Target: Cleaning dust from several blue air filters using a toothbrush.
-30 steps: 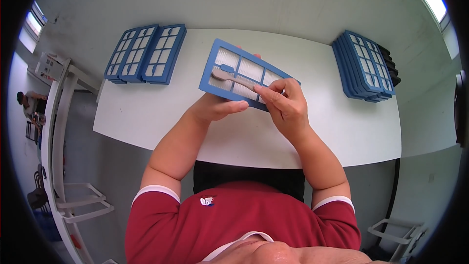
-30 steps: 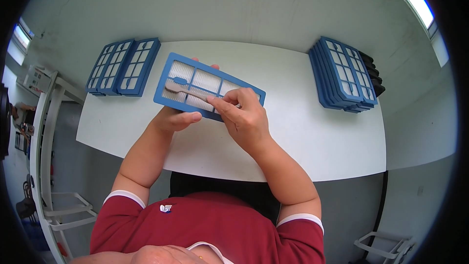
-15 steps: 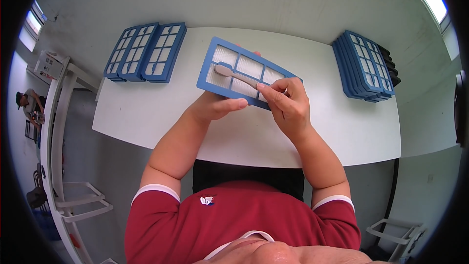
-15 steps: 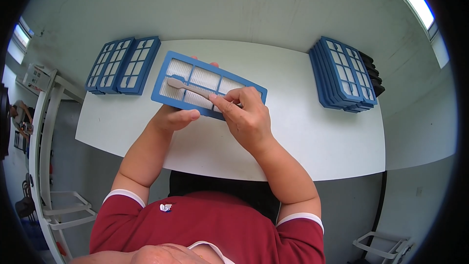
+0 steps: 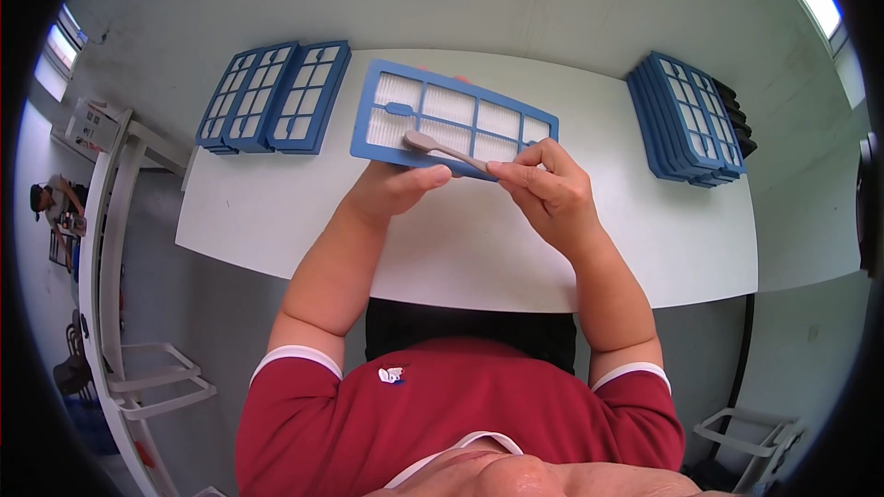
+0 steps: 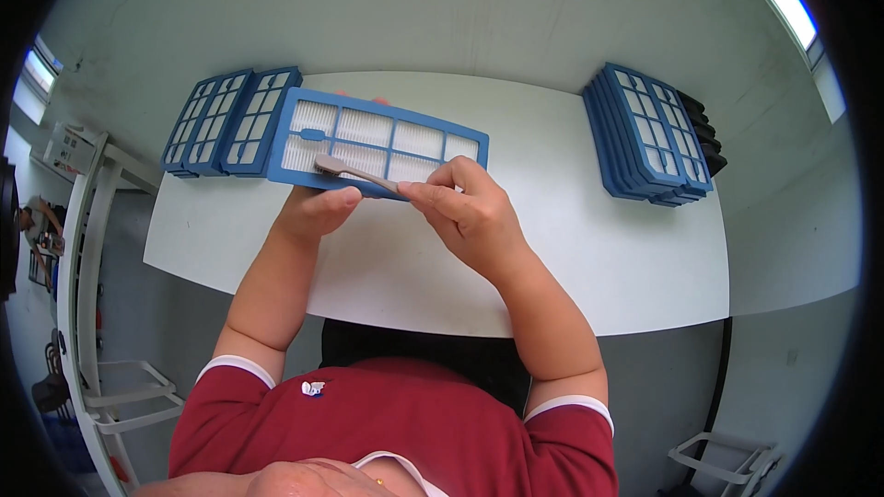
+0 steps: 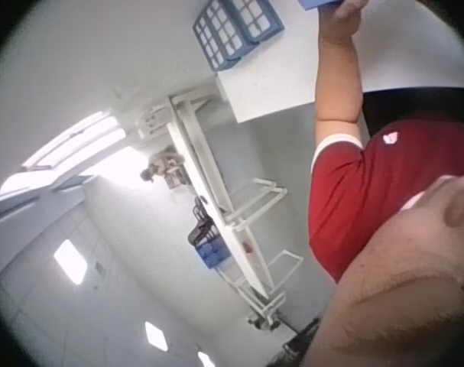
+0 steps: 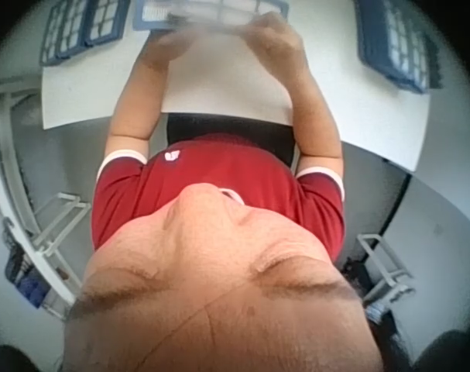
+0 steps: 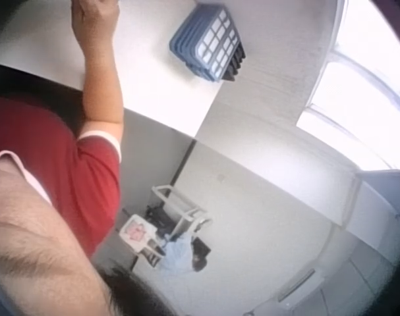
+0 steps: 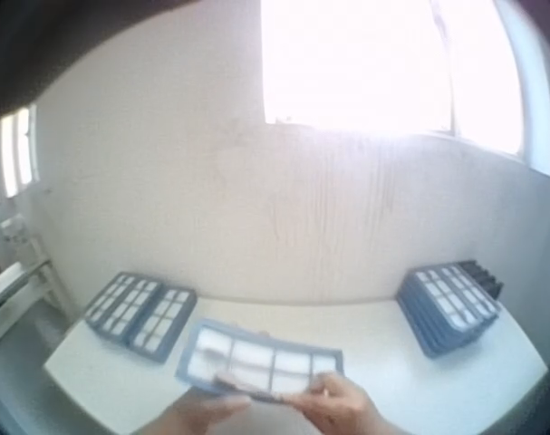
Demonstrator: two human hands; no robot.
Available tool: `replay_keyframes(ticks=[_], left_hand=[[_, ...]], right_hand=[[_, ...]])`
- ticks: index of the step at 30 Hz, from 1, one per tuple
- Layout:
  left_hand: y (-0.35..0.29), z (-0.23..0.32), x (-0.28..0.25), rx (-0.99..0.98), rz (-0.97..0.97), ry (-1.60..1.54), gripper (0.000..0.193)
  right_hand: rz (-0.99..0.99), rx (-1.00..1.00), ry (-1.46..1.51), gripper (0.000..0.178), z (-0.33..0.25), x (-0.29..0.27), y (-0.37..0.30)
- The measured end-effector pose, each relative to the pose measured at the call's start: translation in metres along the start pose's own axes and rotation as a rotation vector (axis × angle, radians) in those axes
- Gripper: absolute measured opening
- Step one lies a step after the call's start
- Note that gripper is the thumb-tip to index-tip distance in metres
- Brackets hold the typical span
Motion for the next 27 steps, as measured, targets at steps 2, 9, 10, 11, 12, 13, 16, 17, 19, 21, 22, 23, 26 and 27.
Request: replay_keyframes(ticks=[2,9,10,11,12,13,16,17,19,21,22,23,26,27], left_hand=[[0.002,0.005,0.002,0.006,-0.006,-0.040,0.086],[0.002,0.002,0.005,0.033,-0.066,-0.011,0.085],[0.002,0.004,0.005,0.032,-0.068,-0.013,0.085],[0.003,0.006,0.005,-0.012,-0.044,-0.029,0.085],[0.003,0.006,0.005,-0.056,-0.020,-0.044,0.086],[0.003,0.006,0.005,-0.056,-0.021,-0.044,0.086],[0.004,0.006,0.003,0.002,0.005,-0.052,0.086],[0.004,0.006,0.004,0.018,0.010,-0.045,0.086],[0.004,0.006,0.002,0.033,0.016,-0.038,0.087],[0.004,0.008,-0.001,0.050,-0.008,-0.024,0.087],[0.005,0.007,-0.002,0.049,-0.008,-0.025,0.087],[0.005,0.007,-0.002,0.059,-0.018,-0.021,0.087],[0.005,0.006,-0.001,0.080,-0.003,-0.005,0.089],[0.006,0.006,-0.001,0.090,0.022,0.011,0.091]], right_hand=[[0.004,0.006,-0.017,0.028,0.002,-0.001,0.000],[0.041,0.084,-0.139,0.025,0.009,0.000,0.002],[0.041,0.086,-0.142,0.025,0.010,0.000,0.002],[0.054,0.070,-0.133,0.025,0.011,0.000,0.002],[0.067,0.054,-0.125,0.024,0.011,-0.001,0.002],[0.068,0.054,-0.126,0.024,0.011,-0.002,0.002],[0.016,0.041,-0.073,0.026,0.010,-0.003,0.001],[-0.011,0.048,-0.045,0.027,0.010,-0.004,0.002],[-0.039,0.056,-0.017,0.028,0.008,-0.006,0.002],[-0.124,0.086,0.047,0.029,0.008,-0.004,0.000],[-0.125,0.087,0.046,0.029,0.009,-0.004,0.000],[-0.126,0.082,0.062,0.029,0.011,-0.004,0.000],[-0.139,0.085,0.078,0.028,0.014,-0.005,0.001],[-0.149,0.094,0.080,0.027,0.015,-0.005,0.001]])
Point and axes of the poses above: each hand's wrist, its own y-axis towards the middle knuckle, its own x-axis out of the palm, z = x × y, the point moved 4 cm from there along y, towards the middle knuckle, and after that the axes turned 13 degrees about -y, right-handed, at the moved point
